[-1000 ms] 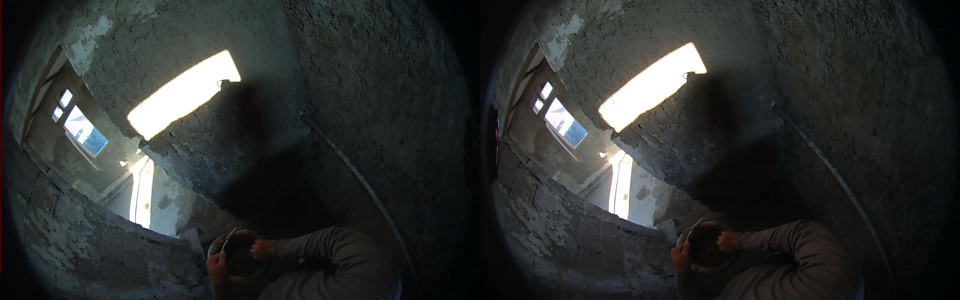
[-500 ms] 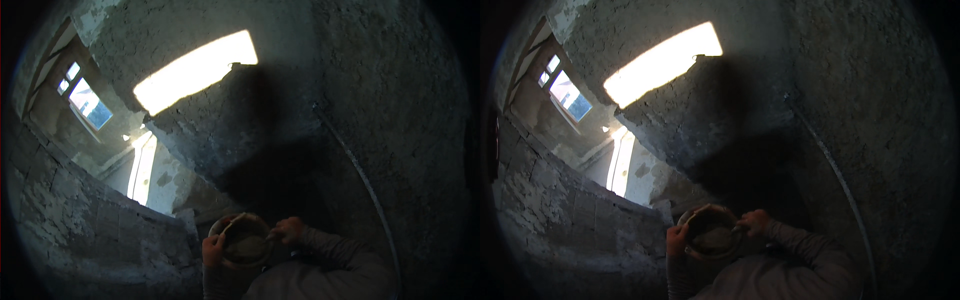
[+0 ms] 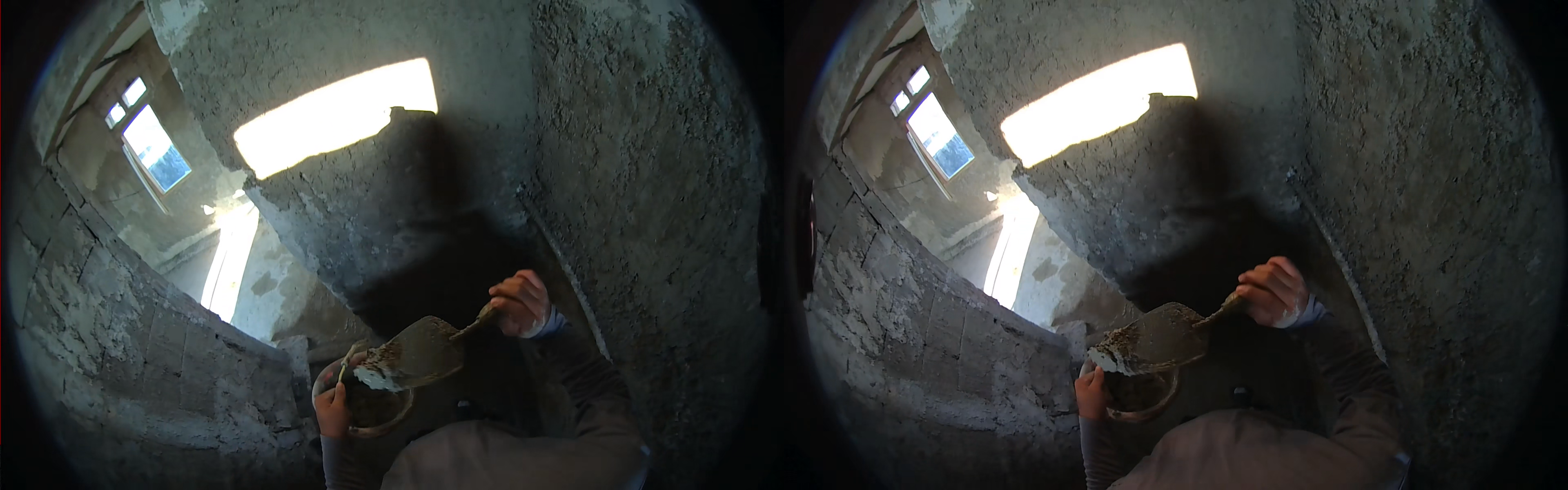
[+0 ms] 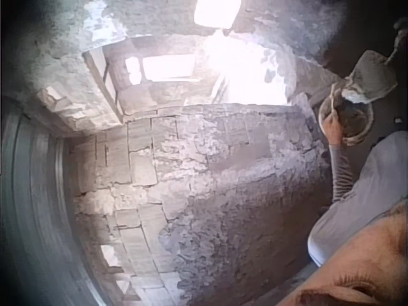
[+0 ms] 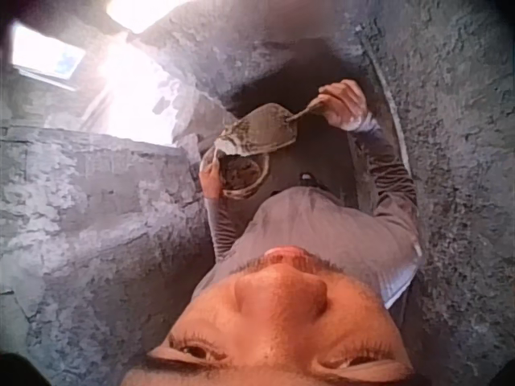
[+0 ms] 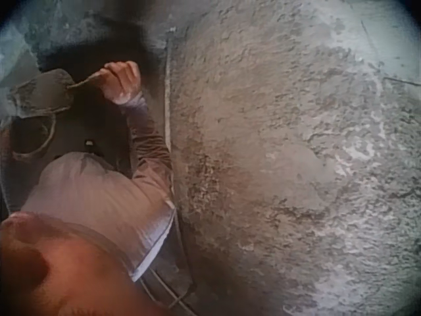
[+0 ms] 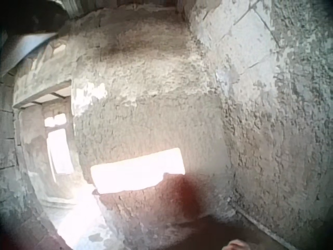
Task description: The person mixes cement in a bucket using a trowel, carries the bucket into another room, and applies the cement onto a wall using the trowel.
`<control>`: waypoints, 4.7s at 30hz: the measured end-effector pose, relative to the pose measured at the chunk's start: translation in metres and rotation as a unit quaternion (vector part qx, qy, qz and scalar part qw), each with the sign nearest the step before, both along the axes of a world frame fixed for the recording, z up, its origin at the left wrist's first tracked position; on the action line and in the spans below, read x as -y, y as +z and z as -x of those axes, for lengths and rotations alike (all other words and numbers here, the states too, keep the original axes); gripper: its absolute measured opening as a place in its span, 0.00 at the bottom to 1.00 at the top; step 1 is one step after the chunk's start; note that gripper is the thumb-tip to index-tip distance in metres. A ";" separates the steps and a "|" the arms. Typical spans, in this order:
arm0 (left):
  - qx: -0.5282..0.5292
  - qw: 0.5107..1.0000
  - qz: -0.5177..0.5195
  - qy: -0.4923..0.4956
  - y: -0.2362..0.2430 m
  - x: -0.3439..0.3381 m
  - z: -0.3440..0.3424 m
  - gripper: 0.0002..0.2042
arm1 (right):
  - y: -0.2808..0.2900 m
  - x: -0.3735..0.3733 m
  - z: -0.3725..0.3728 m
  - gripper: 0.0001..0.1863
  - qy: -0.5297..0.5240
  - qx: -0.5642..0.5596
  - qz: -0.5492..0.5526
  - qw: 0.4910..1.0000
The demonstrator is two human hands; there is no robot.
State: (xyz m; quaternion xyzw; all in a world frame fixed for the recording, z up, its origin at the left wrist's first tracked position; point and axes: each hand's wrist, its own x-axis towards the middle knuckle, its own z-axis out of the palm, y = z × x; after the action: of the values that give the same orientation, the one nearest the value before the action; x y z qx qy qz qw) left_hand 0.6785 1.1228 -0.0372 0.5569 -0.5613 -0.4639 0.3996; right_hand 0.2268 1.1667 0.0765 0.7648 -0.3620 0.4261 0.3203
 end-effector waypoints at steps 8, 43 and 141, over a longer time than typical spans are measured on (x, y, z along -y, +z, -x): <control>0.076 0.997 0.004 0.020 -0.013 -0.013 0.000 0.24 | -0.049 0.128 0.021 0.16 -0.102 0.286 -0.051 0.951; 0.122 0.986 0.106 -0.048 0.047 0.023 0.109 0.22 | -0.102 0.068 -0.041 0.13 0.002 -0.214 -0.450 0.867; 0.128 0.976 -0.171 0.044 -0.220 -0.033 -0.112 0.25 | -0.109 -0.010 -0.351 0.10 0.137 0.643 -0.659 0.365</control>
State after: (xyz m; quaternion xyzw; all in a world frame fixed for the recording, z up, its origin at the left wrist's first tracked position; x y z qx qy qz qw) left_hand 0.7907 1.1563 -0.2571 0.6957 -0.4950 -0.4604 0.2429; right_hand 0.5778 1.1769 -0.0328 0.2659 -0.5144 0.4526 -0.6781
